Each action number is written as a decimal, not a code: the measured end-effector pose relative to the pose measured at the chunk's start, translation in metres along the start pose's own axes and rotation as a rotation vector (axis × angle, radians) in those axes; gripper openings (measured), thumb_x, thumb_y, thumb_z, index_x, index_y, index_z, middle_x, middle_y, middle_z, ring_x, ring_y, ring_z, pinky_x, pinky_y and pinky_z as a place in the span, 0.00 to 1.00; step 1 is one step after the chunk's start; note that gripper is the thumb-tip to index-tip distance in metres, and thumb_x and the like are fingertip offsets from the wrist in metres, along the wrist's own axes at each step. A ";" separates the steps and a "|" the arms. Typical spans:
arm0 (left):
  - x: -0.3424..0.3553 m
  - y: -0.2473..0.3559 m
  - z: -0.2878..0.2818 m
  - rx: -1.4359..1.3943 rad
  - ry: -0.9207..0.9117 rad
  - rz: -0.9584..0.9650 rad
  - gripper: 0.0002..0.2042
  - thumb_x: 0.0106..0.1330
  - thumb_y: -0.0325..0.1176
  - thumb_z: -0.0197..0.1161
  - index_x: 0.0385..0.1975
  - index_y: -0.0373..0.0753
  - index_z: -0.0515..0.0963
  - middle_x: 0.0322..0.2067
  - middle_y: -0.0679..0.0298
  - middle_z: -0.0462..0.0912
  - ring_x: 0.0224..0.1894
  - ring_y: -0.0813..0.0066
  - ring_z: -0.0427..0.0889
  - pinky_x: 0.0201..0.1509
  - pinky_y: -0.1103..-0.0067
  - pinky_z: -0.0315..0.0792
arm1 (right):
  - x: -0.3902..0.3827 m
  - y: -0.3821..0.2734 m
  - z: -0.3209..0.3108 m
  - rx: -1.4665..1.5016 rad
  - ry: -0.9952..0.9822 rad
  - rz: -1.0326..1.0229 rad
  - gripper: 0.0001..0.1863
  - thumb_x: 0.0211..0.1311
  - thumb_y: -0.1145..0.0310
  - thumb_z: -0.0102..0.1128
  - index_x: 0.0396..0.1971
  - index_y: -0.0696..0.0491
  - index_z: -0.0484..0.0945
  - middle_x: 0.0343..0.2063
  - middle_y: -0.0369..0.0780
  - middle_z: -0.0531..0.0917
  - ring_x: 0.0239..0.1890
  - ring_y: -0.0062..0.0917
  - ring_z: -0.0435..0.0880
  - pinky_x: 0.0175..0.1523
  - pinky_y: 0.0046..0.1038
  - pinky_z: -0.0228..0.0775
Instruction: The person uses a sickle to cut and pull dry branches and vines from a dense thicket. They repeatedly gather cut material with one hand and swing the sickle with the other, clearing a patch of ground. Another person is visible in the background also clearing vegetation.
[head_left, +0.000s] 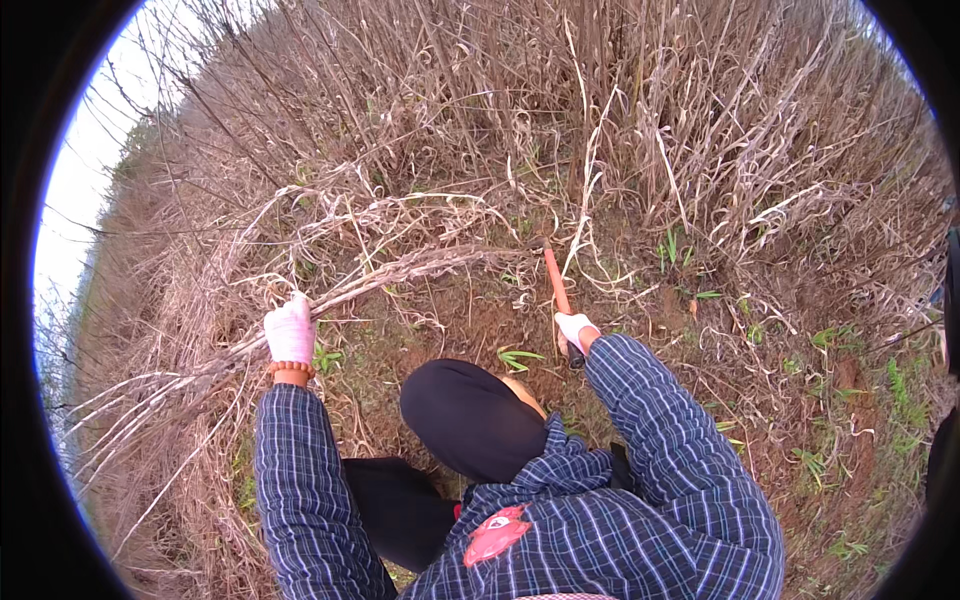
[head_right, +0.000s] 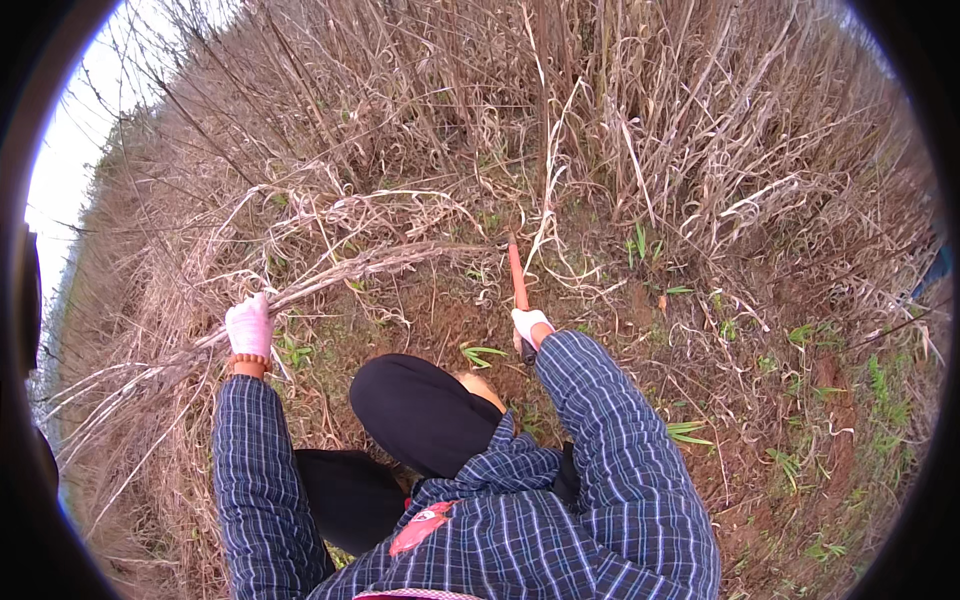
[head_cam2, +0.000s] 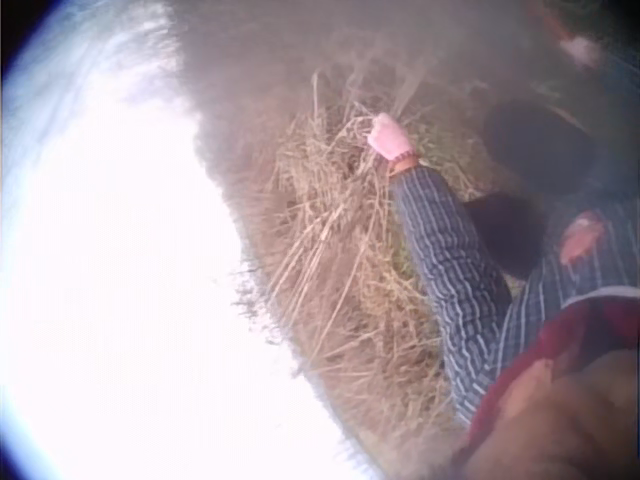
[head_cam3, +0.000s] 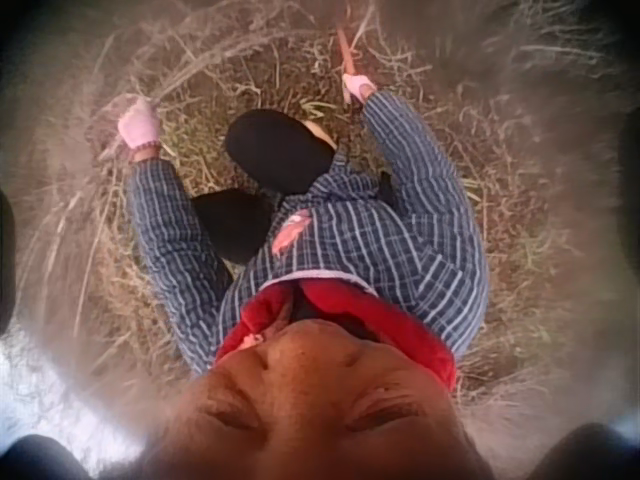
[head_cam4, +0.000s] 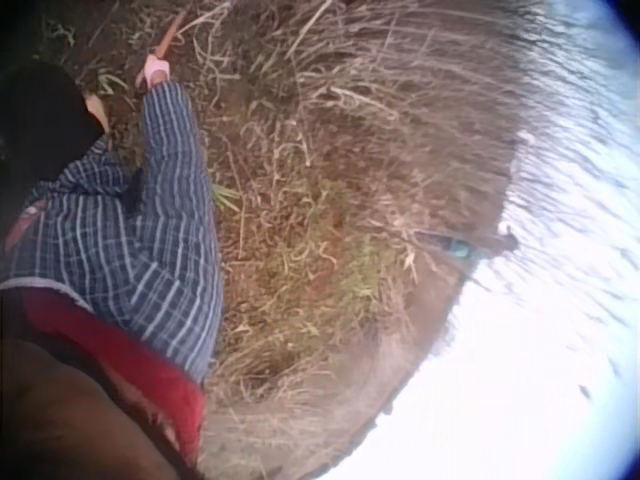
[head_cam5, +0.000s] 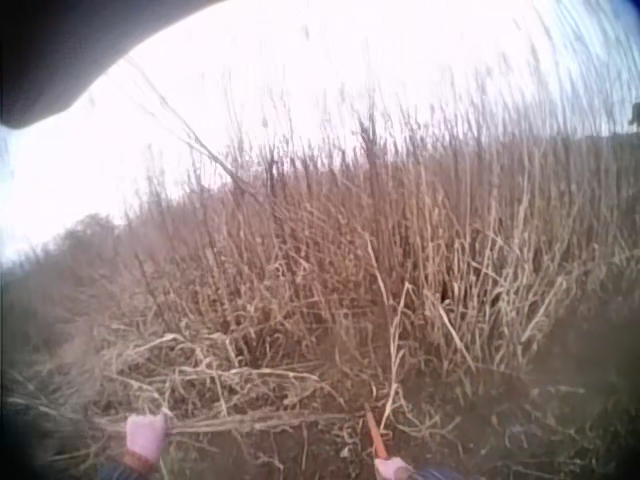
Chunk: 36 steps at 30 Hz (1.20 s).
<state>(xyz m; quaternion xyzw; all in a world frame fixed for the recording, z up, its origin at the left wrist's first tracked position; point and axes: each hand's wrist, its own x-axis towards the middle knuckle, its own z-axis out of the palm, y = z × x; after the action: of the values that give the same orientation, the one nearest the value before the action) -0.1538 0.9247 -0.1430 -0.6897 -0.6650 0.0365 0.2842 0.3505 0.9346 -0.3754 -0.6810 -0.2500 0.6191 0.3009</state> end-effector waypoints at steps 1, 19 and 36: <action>-0.001 -0.001 0.004 -0.005 -0.018 -0.009 0.09 0.56 0.34 0.66 0.34 0.41 0.76 0.24 0.59 0.83 0.28 0.60 0.85 0.33 0.68 0.76 | 0.009 -0.003 0.000 -0.019 0.008 0.085 0.21 0.65 0.52 0.54 0.23 0.55 0.74 0.12 0.42 0.75 0.11 0.35 0.76 0.18 0.40 0.67; -0.036 -0.011 0.049 -0.097 -0.158 -0.110 0.07 0.61 0.36 0.64 0.31 0.43 0.74 0.26 0.60 0.80 0.31 0.61 0.82 0.37 0.67 0.73 | 0.000 0.023 0.017 0.076 0.064 0.198 0.25 0.69 0.51 0.51 0.15 0.50 0.66 0.08 0.38 0.67 0.07 0.30 0.68 0.14 0.35 0.60; -0.085 -0.037 0.090 -0.285 -0.304 -0.082 0.12 0.58 0.40 0.69 0.34 0.43 0.76 0.31 0.57 0.84 0.36 0.55 0.84 0.41 0.64 0.78 | -0.218 0.058 -0.076 0.023 0.157 -0.081 0.16 0.69 0.52 0.56 0.34 0.49 0.68 0.14 0.32 0.69 0.10 0.21 0.67 0.14 0.28 0.61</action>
<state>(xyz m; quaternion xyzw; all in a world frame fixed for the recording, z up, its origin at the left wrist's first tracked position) -0.2348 0.8740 -0.2304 -0.6820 -0.7260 0.0342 0.0812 0.4010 0.7317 -0.2618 -0.7132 -0.2460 0.5539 0.3521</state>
